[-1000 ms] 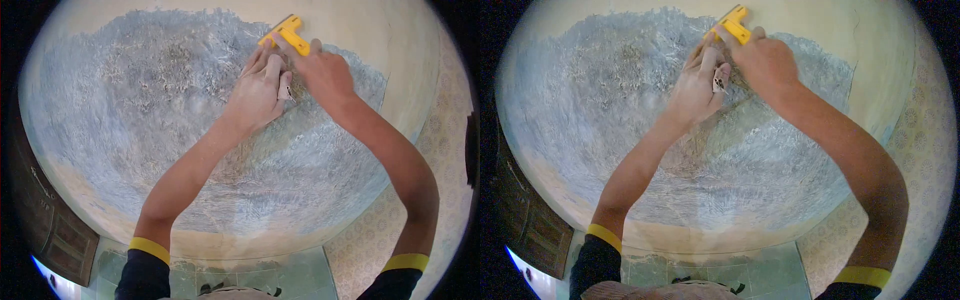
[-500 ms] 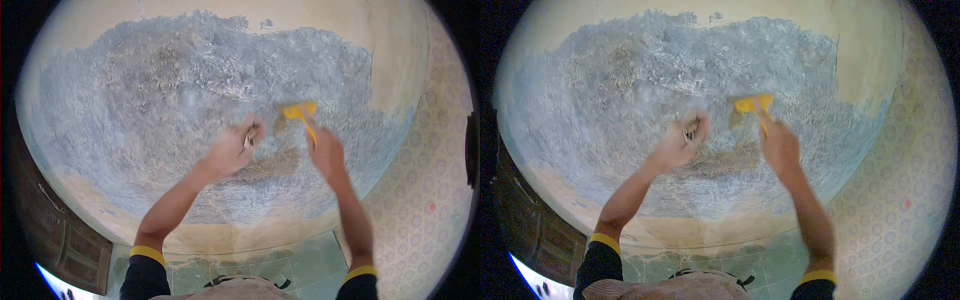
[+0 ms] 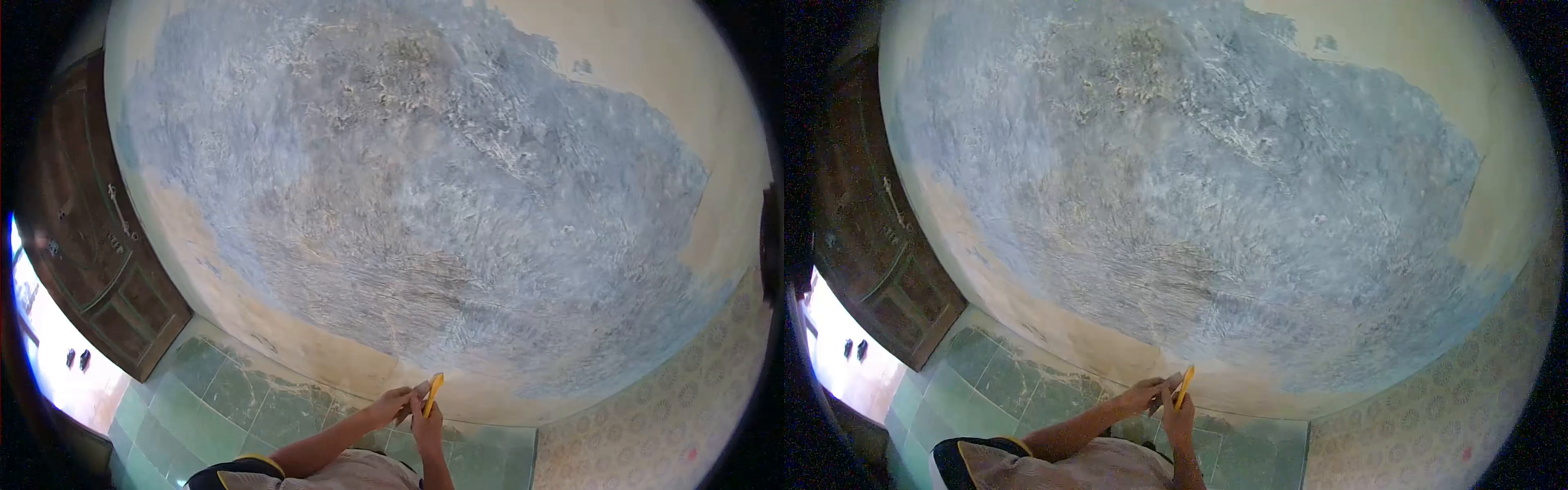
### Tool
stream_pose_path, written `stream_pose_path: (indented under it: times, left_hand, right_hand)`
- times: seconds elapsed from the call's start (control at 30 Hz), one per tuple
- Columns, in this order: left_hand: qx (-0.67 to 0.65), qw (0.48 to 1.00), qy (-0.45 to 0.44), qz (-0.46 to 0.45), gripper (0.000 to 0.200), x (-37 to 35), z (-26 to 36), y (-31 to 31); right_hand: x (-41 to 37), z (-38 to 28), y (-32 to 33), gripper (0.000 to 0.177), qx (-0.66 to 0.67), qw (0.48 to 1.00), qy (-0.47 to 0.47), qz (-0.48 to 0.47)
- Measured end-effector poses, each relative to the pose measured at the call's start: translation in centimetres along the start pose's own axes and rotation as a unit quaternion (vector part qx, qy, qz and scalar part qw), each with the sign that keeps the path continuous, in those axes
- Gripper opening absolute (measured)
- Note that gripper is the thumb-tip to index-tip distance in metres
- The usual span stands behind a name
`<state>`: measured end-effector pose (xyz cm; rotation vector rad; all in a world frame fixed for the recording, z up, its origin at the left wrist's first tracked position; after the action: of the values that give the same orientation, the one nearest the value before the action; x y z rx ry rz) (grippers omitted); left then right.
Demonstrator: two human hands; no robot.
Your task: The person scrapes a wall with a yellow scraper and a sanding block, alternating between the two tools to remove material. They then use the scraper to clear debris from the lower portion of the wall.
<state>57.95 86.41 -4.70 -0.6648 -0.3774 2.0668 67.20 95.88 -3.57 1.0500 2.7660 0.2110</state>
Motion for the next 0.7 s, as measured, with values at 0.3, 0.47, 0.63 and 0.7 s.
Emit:
stream_pose_path:
  times: [0.3, 0.47, 0.63, 0.7]
  left_hand:
    - [-0.014, 0.978, -0.097, 0.186, 0.021, -6.5, -1.2, 5.9]
    - [0.074, 0.87, -0.322, 0.365, 0.021, -9.8, 12.1, 11.0]
    - [0.295, 0.663, -0.54, 0.427, 0.035, -16.1, 34.9, 2.4]
    - [0.312, 0.58, -0.612, 0.439, 0.033, -17.3, 41.9, -3.2]
  right_hand:
    - [-2.1, 3.4, -1.0, 0.028, 0.009, 0.988, -0.087, -0.129]
    - [-1.5, 5.6, 0.4, 0.028, -0.016, 0.993, 0.035, -0.111]
    - [-2.4, 5.8, 4.4, 0.03, 0.066, 0.991, -0.085, -0.085]
    - [-2.8, 7.1, 6.1, 0.03, 0.072, 0.991, -0.091, -0.069]
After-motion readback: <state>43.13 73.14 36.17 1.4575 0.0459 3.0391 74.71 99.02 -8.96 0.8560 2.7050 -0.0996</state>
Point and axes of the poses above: each hand's wrist, its own x-axis towards the middle knuckle, its own y-axis out of the back of the hand, z = x × y, the point moved 4 cm from there along x, towards the middle knuckle, and after that the axes turned 5 degrees about -x, right-handed, at the moved point
